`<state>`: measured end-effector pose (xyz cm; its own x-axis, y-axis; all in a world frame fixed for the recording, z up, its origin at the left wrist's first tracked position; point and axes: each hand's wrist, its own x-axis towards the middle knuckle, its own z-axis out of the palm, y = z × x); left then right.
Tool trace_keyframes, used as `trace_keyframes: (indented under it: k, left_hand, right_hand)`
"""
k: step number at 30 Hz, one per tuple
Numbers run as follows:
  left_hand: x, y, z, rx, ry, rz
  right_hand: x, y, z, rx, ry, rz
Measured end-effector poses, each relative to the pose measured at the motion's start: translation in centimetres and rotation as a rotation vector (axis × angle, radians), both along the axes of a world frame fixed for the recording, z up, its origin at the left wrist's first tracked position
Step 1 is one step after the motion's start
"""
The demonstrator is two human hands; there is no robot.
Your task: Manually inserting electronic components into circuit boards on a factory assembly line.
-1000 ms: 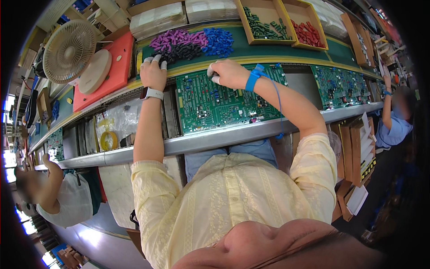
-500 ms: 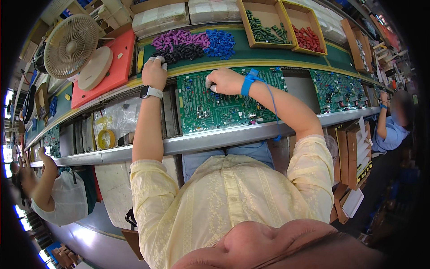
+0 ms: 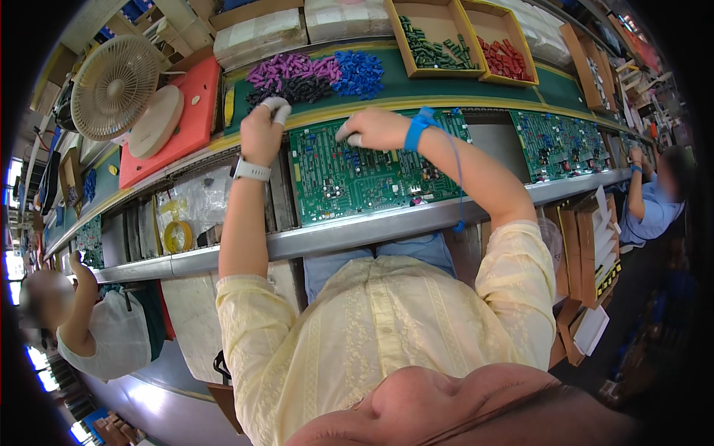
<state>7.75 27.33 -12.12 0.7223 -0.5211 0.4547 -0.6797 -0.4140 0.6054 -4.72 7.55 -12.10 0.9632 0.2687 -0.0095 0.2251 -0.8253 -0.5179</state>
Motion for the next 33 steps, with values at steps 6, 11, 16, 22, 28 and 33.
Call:
trace_keyframes:
  k: [6, 11, 16, 22, 28, 33]
  left_hand:
    - [-5.9, 2.4, 1.2, 0.135, 0.314, -0.419]
    - [-6.1, 1.8, -0.2, 0.387, -0.05, -0.65]
    - [-6.1, 2.0, -1.0, 0.475, 0.037, -0.628]
    - [-6.1, 1.2, -1.0, 0.443, 0.049, -0.658]
    - [-6.1, 1.1, -0.9, 0.421, -0.008, -0.705]
    - [-6.0, 1.1, -0.9, 0.434, -0.031, -0.723]
  right_hand:
    - [-2.7, -16.6, 4.1, -0.172, -0.327, -0.515]
    - [-6.2, -33.0, 1.1, -0.636, 0.051, -1.101]
    - [-4.7, -34.5, -1.0, -0.877, 0.325, -0.693]
    - [-5.1, -32.0, 0.9, -0.493, 0.139, -1.037]
    - [-5.0, -32.2, 0.7, -0.527, 0.185, -1.045]
    - [-5.3, -31.2, 1.0, -0.531, 0.149, -1.021]
